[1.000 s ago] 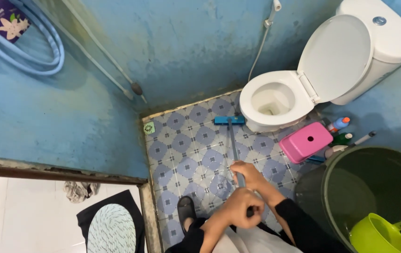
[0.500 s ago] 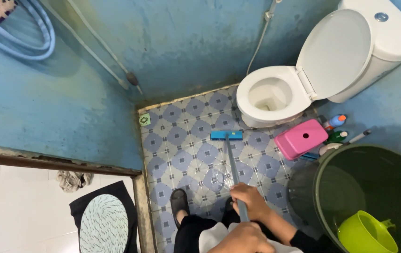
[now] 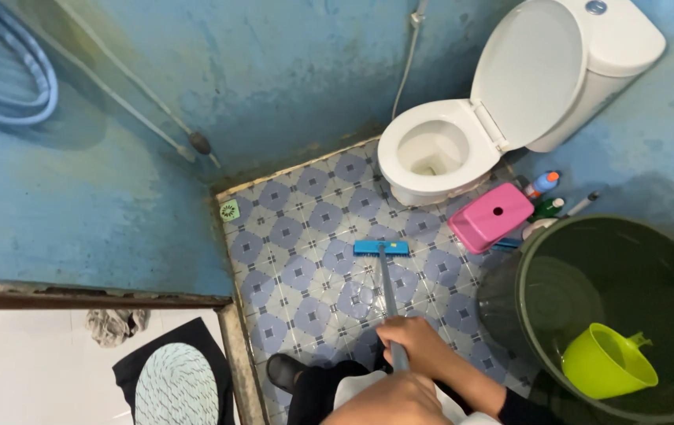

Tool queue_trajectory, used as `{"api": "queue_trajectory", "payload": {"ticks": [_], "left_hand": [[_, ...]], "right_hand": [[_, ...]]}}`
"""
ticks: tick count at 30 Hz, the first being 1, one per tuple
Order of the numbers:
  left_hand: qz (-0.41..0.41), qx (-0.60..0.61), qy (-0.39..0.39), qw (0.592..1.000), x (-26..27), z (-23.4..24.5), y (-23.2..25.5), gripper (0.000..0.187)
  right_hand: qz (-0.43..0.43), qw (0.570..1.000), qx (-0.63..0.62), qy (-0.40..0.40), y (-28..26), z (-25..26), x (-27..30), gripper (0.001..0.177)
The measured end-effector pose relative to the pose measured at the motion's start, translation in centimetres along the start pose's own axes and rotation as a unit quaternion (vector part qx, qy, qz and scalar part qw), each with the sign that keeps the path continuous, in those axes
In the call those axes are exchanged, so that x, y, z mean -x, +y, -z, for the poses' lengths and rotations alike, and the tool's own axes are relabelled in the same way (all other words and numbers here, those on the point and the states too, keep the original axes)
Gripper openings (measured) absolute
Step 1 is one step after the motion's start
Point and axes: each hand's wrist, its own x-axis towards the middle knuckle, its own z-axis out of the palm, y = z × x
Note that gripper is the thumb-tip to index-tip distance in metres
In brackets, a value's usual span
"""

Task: The person mops the tiled bathroom floor using a blue flat mop, moving it back and forth across the area near the toilet, bucket, and door. The camera remains in a first-person view focused on the floor and mop head throughout the clip.

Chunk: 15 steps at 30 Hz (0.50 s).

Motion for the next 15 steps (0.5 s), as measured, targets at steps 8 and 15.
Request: {"api": "queue_trajectory", "payload": {"ticks": [8, 15], "left_hand": [[-0.011, -0.090, 0.042, 0.995, 3.0, 4.1, -1.2, 0.022], [0.020, -0.100, -0.025, 0.995, 7.3, 5.7, -5.9, 0.012]], "right_hand": [[-0.007, 0.999, -0.007, 0.035, 2.1, -2.3, -4.8, 0.024], [-0.013, 0.991, -0.023, 0.132, 4.3, -6.5, -7.7, 0.019]]}}
